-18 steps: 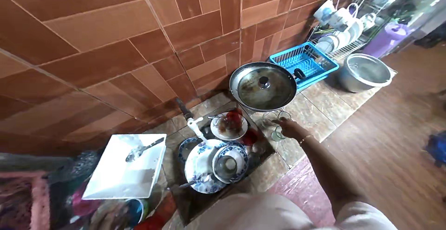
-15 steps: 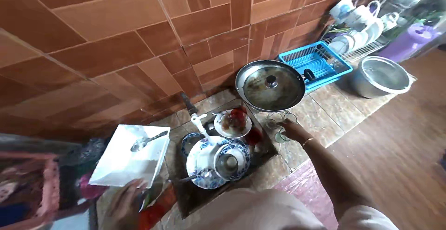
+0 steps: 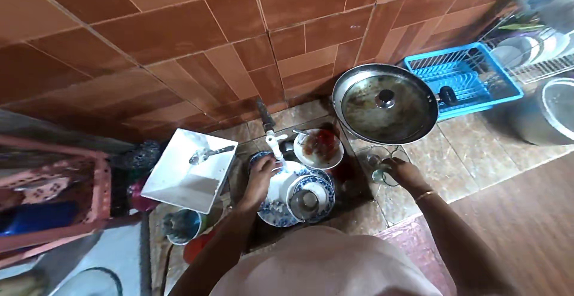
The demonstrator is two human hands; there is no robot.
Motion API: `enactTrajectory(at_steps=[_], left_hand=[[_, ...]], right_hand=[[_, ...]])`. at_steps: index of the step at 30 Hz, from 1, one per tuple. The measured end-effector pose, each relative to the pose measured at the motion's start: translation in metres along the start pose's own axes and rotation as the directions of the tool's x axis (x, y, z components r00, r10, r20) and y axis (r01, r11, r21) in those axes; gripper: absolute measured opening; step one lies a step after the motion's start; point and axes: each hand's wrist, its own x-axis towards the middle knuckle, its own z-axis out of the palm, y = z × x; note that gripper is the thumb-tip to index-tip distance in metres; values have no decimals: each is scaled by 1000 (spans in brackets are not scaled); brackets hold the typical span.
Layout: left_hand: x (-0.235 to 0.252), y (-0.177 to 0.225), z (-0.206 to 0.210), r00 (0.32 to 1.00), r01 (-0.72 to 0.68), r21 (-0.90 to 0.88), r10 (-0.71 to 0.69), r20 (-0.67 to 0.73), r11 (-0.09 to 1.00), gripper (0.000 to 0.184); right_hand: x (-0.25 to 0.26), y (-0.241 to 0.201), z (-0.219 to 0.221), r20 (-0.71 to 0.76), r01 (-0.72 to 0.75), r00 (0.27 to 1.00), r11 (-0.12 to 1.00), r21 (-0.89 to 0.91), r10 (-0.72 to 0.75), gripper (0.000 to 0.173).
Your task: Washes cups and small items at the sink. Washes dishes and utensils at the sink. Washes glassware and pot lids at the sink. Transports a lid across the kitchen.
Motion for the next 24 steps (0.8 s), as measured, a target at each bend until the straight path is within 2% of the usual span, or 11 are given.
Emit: enactTrajectory(at_steps=[3,6,8,10,13,16,18,19,20,22,24], left_hand=[[18,0,7,997,-46,-33,48,52,998,29],[24,-4,7,986,-73,59,63,154,996,31],[19,-7,10,962,-83,198,27,271,977,51],[7,-14,16,922,-110,291,-12,388,950,85],[-25,-38,24,828,-345,455,39,559,821,116],[-51,-66,36,730,-632,555,174,661,541,102],[-58,-72,42,726,-666,609,184,663,431,92],[-59,-72,43,745,-648,631,183,641,426,89],[-58,-72,44,775,-609,638,183,605,471,89],[-54,-67,40,868,-448,589,169,467,672,95],[-44,-61,33,959,-228,387,138,248,894,95]], right_hand=[[-11,-15,-18,41,-146,988,984,-102,151,55],[-37,-50,-29,-111,-108,990,982,-156,92,53],[-51,-71,-21,-213,30,976,994,-109,-53,45],[-56,-94,-5,-207,191,957,979,-73,-202,43],[-31,-123,25,-185,385,905,923,-29,-383,39],[19,-158,31,-123,433,896,901,18,-428,40],[56,-180,33,-76,422,905,906,27,-419,47],[74,-190,33,-54,413,910,910,25,-411,49],[90,-198,34,-45,415,909,910,5,-415,48],[114,-211,30,20,427,904,903,-41,-427,43],[127,-220,25,74,448,893,892,-64,-444,40]])
